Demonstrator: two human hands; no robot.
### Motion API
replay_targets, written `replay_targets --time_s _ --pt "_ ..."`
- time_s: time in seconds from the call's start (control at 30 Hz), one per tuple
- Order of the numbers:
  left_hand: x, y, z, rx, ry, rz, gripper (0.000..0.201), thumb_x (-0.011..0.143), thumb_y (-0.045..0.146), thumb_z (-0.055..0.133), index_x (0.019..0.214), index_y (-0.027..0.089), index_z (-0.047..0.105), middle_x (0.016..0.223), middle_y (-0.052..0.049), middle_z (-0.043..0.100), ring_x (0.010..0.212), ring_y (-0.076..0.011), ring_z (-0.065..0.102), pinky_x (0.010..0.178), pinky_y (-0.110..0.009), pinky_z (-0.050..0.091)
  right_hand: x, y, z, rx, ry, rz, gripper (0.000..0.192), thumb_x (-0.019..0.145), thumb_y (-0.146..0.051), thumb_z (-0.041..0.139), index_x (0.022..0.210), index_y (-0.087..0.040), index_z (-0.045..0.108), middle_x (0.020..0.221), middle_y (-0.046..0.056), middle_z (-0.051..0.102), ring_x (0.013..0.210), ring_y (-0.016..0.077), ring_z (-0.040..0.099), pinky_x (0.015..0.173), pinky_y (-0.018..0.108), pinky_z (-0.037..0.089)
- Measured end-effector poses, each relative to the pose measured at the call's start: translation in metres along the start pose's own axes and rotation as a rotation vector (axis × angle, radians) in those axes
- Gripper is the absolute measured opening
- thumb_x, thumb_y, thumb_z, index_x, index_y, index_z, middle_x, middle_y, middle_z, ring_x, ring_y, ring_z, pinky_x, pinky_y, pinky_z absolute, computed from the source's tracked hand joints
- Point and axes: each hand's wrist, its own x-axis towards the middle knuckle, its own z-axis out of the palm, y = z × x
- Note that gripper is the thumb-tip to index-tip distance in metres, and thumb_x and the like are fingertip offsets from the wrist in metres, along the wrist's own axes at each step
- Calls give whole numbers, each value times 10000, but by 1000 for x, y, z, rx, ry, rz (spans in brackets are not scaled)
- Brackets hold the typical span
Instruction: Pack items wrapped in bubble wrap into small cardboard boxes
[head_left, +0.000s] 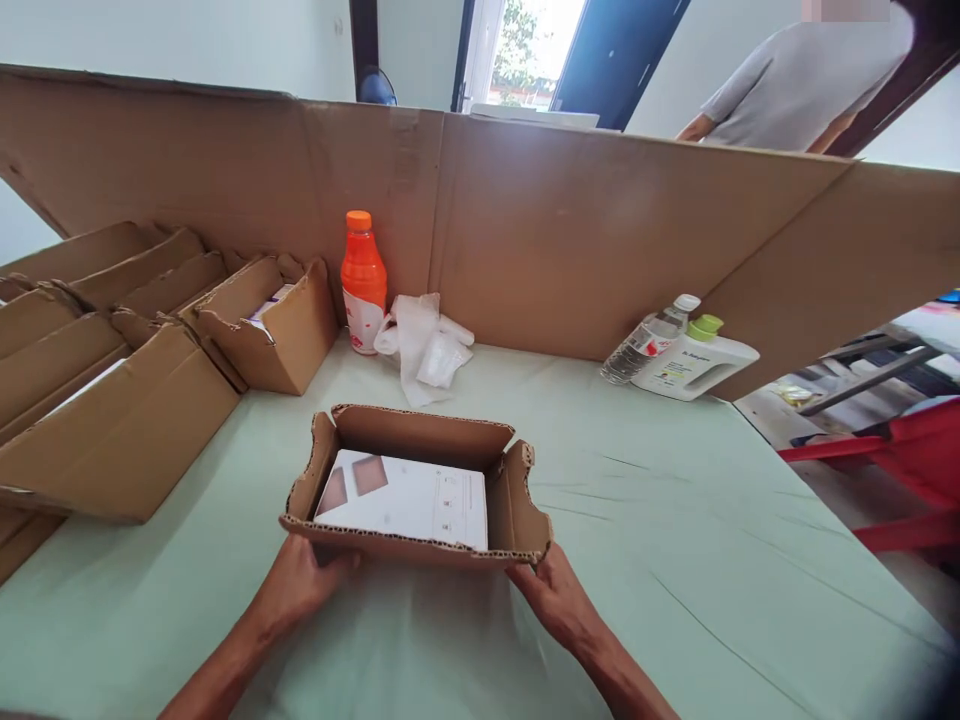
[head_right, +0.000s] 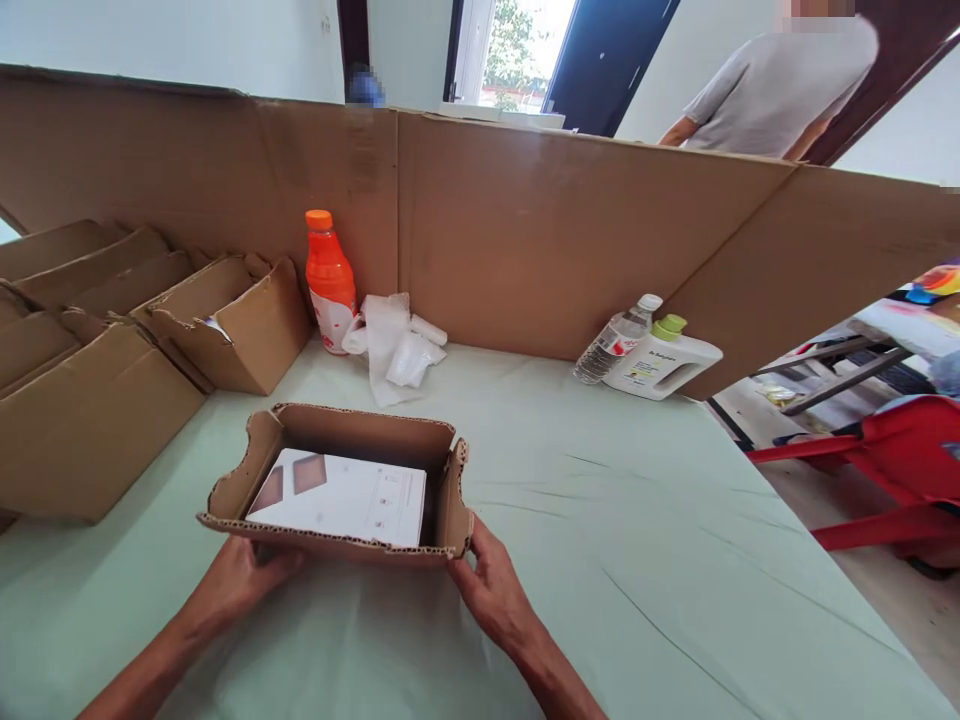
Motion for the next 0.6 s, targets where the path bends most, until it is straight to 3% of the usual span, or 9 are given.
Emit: replay_targets --time_s 0.1,0.17,0.27,0.37,0.47,0.6 --pt "32 5 1 -86 -35 -103 518 657 410 691 1105 150 673 1083 -139 751 1066 -397 702 895 -512 602 28 5 0 47 -15 9 352 923 -472 509 1095 -232 702 1011 67 730 927 265 669 836 388 573" --pt "48 2 3 -106 31 -129 533 624 422 716 1080 154 652 1068 -143 748 1041 -392 706 883 -508 603 46 13 -4 53 -27 3 316 913 -431 518 1071 -226 699 1002 57 732 909 251 670 823 374 570" --pt "55 -11 14 -115 150 -119 644 645 447 729 1197 141 602 1184 -170 712 1129 -395 671 957 -529 569 72 26 -20 -39 -60 -22 303 923 -395 510 1076 -227 710 1020 55 743 871 236 676 770 350 572" --pt "46 -22 29 -118 227 -94 659 760 459 677 1331 152 559 1266 -169 679 1222 -388 622 1029 -551 521 105 33 -45 -288 51 -148 342 924 -330 507 1194 -246 701 1155 76 739 969 258 686 784 366 577" --pt "40 -28 37 -151 260 -72 624 830 482 633 1354 148 579 1262 -168 678 1282 -391 582 1091 -562 467 158 32 -59 -643 136 -352 436 930 -238 502 1346 -258 631 1368 98 654 1205 286 615 986 441 522" --pt "42 -37 37 -112 245 8 591 850 513 619 1324 161 636 1277 -171 672 1391 -401 479 1195 -571 334 244 24 -43 -1034 29 -518 554 904 -124 562 1444 -249 556 1575 141 455 1407 328 448 1051 498 441"
